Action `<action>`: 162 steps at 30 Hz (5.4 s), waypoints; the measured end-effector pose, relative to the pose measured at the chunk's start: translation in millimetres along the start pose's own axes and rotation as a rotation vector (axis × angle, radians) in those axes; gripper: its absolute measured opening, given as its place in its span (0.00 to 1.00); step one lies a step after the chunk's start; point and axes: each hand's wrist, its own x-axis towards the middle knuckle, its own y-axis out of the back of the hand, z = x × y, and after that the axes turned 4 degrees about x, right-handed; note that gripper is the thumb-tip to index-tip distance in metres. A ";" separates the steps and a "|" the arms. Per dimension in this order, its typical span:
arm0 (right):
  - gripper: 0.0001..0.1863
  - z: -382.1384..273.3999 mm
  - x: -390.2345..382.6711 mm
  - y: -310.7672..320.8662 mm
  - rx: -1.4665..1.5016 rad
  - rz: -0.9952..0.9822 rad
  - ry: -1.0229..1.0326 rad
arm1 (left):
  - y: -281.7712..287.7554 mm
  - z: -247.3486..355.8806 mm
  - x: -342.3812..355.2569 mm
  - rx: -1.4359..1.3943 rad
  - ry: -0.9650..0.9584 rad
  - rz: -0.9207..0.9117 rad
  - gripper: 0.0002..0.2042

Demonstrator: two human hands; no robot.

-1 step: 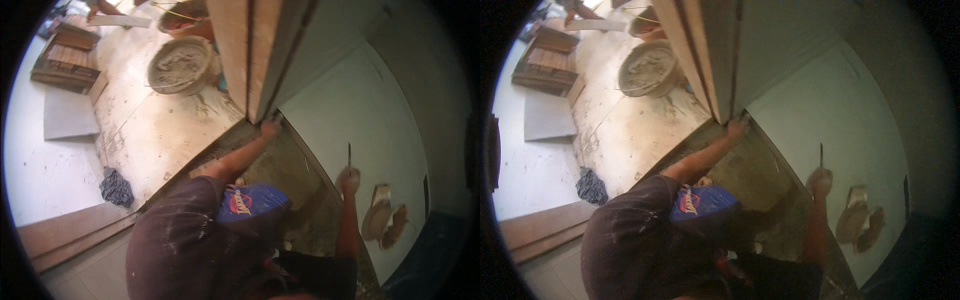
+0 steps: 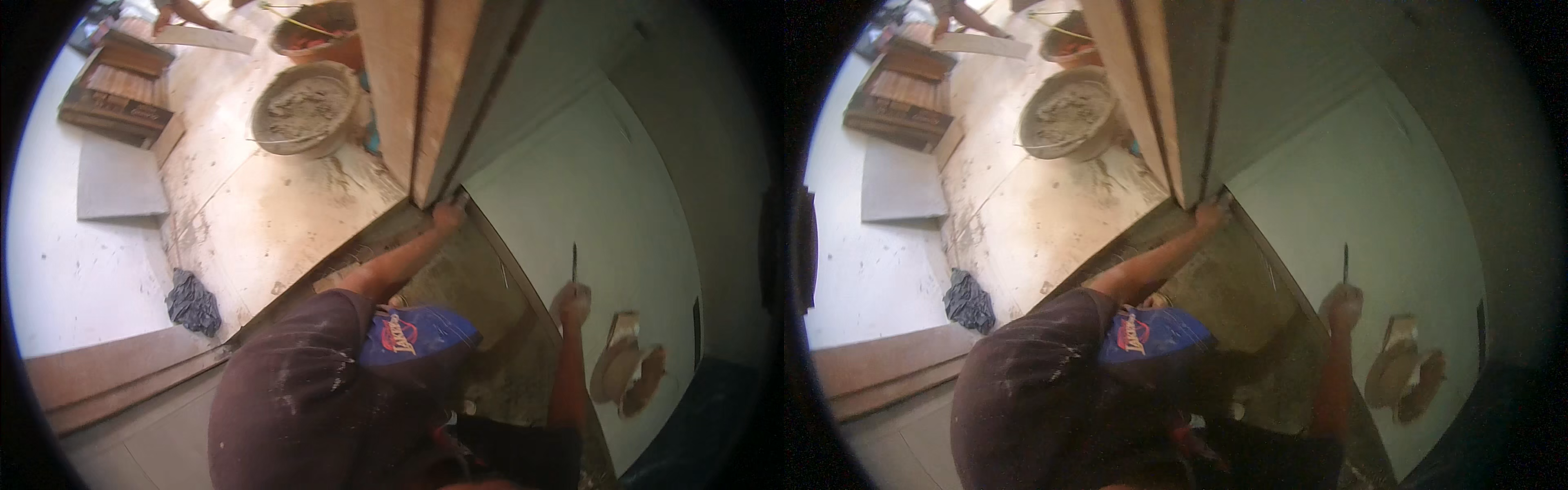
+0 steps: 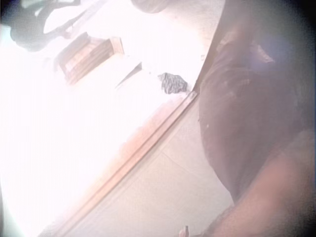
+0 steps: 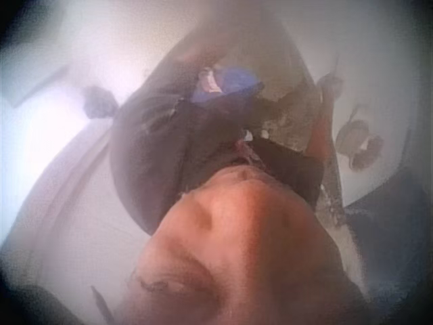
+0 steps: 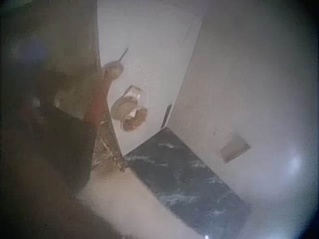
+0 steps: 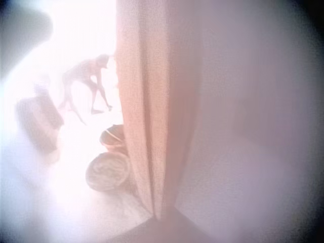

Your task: The person measures and marks a tile piece using a measuring tape, square, and pencil, then checks the fit of the tile along the base of a wall.

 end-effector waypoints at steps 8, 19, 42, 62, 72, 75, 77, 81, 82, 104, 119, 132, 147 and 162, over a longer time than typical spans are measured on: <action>0.10 -29.9 -4.0 39.3 0.017 -0.212 0.088 | 10.9 10.6 -22.3 -0.055 0.044 -0.105 0.33; 0.10 -11.1 0.6 20.6 0.098 -0.131 0.190 | 6.7 35.0 -44.6 0.116 0.033 0.123 0.28; 0.09 -9.8 1.7 17.5 0.065 -0.126 0.218 | 38.6 -15.3 -61.9 0.173 -0.121 0.125 0.22; 0.09 6.9 7.3 21.7 0.047 0.062 0.366 | 374.8 0.4 -91.3 0.239 -0.400 1.157 0.23; 0.11 -57.1 4.0 42.5 0.244 -0.014 0.373 | 504.5 -4.0 -8.2 0.748 -0.163 0.603 0.46; 0.11 -62.7 -2.8 53.4 0.224 -0.052 0.357 | 493.0 8.5 -14.1 0.878 -0.129 0.429 0.42; 0.11 -69.0 -0.8 55.7 0.313 -0.064 0.423 | 482.1 4.4 -14.9 1.085 -0.162 0.576 0.38; 0.12 -104.2 -12.3 66.3 0.365 -0.179 0.271 | 468.5 14.3 -45.0 0.993 -0.114 0.640 0.32; 0.13 -121.6 -17.7 72.0 0.370 -0.218 0.228 | 460.5 12.5 -58.5 0.871 -0.132 0.626 0.32; 0.40 -268.5 -103.6 69.1 0.936 -0.990 0.314 | 130.9 22.7 -186.5 0.251 -0.354 -0.672 0.21; 0.32 -247.8 -98.4 37.2 0.699 -0.854 0.031 | 78.2 -15.9 -131.3 -0.291 -0.034 -0.846 0.05; 0.34 -167.6 -90.7 -4.6 0.314 -0.460 -0.356 | 40.8 6.5 -36.6 -0.933 0.258 -0.425 0.04; 0.32 -206.4 -83.0 -27.2 0.091 -0.173 -0.388 | 27.0 6.4 -22.9 -1.007 0.301 -0.325 0.08; 0.25 -214.5 -92.5 -32.7 0.046 0.066 -0.305 | 16.1 8.0 -16.8 -0.951 0.294 -0.295 0.04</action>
